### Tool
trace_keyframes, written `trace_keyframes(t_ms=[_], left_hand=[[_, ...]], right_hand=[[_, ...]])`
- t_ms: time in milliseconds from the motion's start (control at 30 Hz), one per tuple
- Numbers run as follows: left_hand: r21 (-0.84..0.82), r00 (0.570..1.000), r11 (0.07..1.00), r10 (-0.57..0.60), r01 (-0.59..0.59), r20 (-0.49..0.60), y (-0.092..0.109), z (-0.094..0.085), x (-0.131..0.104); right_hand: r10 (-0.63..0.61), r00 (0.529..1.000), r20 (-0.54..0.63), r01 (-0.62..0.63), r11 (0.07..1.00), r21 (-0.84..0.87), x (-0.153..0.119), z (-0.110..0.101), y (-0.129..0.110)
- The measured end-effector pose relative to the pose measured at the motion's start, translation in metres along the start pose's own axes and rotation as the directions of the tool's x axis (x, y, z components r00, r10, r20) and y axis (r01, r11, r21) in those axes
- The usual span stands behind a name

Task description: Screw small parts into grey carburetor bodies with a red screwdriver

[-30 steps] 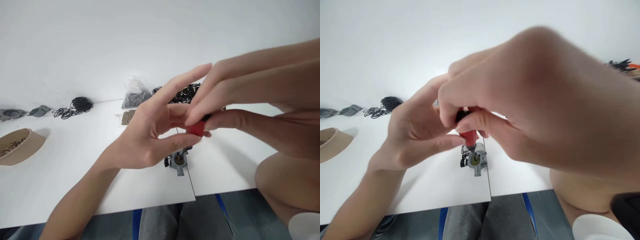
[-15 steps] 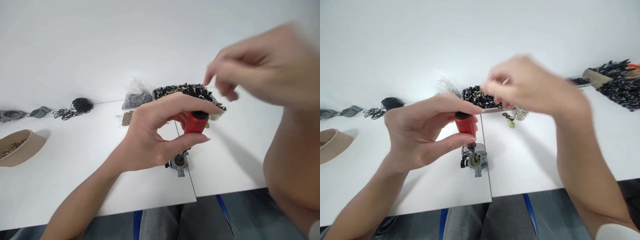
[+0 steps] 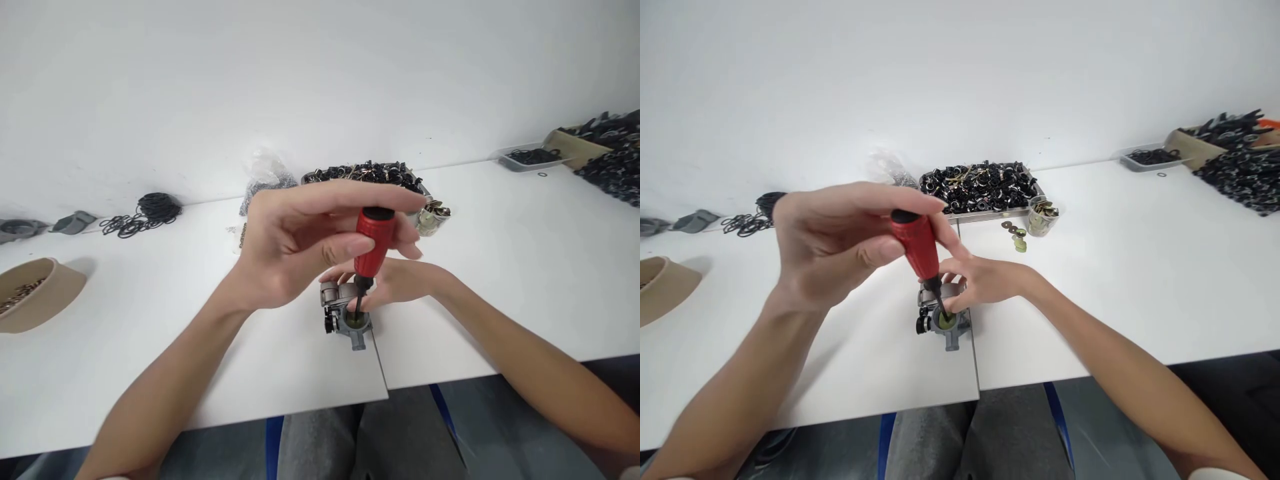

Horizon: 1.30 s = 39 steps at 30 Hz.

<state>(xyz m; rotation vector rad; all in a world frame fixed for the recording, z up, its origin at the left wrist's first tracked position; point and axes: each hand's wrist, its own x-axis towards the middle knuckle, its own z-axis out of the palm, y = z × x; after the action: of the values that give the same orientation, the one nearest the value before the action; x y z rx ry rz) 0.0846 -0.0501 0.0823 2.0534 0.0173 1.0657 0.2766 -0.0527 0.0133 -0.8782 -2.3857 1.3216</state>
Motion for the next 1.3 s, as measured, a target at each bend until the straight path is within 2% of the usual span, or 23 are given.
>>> trace_keyframes(t_ms=[133,167,333,400,533,600,700,767,833,867,933,967,1000,1067,1133,1200,1300], left_hand=[[0.094,0.982,0.995,0.005,0.013,-0.187,-0.003,0.002,-0.001],[0.090,0.980,0.996,0.011,0.007,-0.200,-0.003,0.003,-0.001],[0.042,0.998,0.998,-0.041,0.043,-0.049,0.003,-0.001,-0.001],[0.078,0.997,0.997,-0.024,0.029,-0.070,0.004,0.001,0.000],[0.134,0.979,0.991,0.024,0.003,-0.204,0.008,0.007,0.002],[0.086,0.987,0.996,0.011,0.003,-0.162,0.010,0.005,0.001],[0.025,1.000,1.000,-0.017,0.017,0.003,0.013,-0.003,0.001],[0.063,0.999,0.997,-0.041,0.040,0.012,0.015,-0.005,0.002],[0.122,0.998,0.992,-0.024,0.031,-0.053,0.018,-0.001,0.002],[0.152,0.993,0.988,0.003,0.015,-0.119,0.019,0.002,0.003],[0.193,0.968,0.981,0.043,0.005,-0.246,0.020,0.007,0.003],[0.180,0.963,0.984,0.051,-0.002,-0.265,0.018,0.006,0.003],[0.134,0.969,0.991,0.043,-0.011,-0.243,0.015,0.003,0.002],[-0.012,0.996,1.000,0.002,-0.003,-0.084,0.006,-0.007,0.001],[-0.113,0.998,0.993,-0.038,0.042,0.040,-0.004,-0.019,0.001],[-0.123,0.993,0.986,-0.111,0.115,0.036,-0.007,-0.022,0.002],[-0.134,0.975,0.969,-0.214,0.206,-0.049,0.005,-0.003,0.006]], right_hand=[[0.023,1.000,0.012,-0.024,1.000,0.020,0.002,-0.001,0.001],[0.025,1.000,0.001,-0.025,1.000,0.010,0.002,0.000,0.002],[0.013,1.000,0.000,-0.013,1.000,-0.024,0.001,0.000,0.005],[0.024,0.999,0.027,-0.024,1.000,0.002,0.002,-0.001,0.002],[0.052,0.998,0.021,-0.052,0.999,0.005,0.001,-0.001,-0.002],[0.051,0.999,-0.002,-0.051,0.999,0.000,0.001,0.001,0.000],[0.059,0.998,0.009,-0.059,0.998,0.012,0.000,0.002,0.006],[0.079,0.997,0.025,-0.080,0.997,0.024,0.001,0.002,0.006],[0.095,0.995,0.036,-0.096,0.995,0.029,0.001,0.001,0.004],[0.089,0.996,0.032,-0.090,0.995,0.032,0.002,0.001,0.002],[0.068,0.998,0.014,-0.068,0.997,0.045,0.002,0.001,-0.002],[0.055,0.998,0.007,-0.056,0.997,0.053,0.002,0.001,-0.003],[0.048,0.999,0.000,-0.048,0.997,0.059,0.002,0.001,-0.003],[0.053,0.999,0.011,-0.053,0.997,0.062,0.002,0.001,-0.003],[0.056,0.998,0.028,-0.058,0.997,0.049,0.002,0.001,-0.001],[0.053,0.998,0.025,-0.054,0.998,0.033,0.002,0.001,0.000],[0.031,1.000,-0.004,-0.030,0.999,0.023,0.001,0.000,-0.001]])
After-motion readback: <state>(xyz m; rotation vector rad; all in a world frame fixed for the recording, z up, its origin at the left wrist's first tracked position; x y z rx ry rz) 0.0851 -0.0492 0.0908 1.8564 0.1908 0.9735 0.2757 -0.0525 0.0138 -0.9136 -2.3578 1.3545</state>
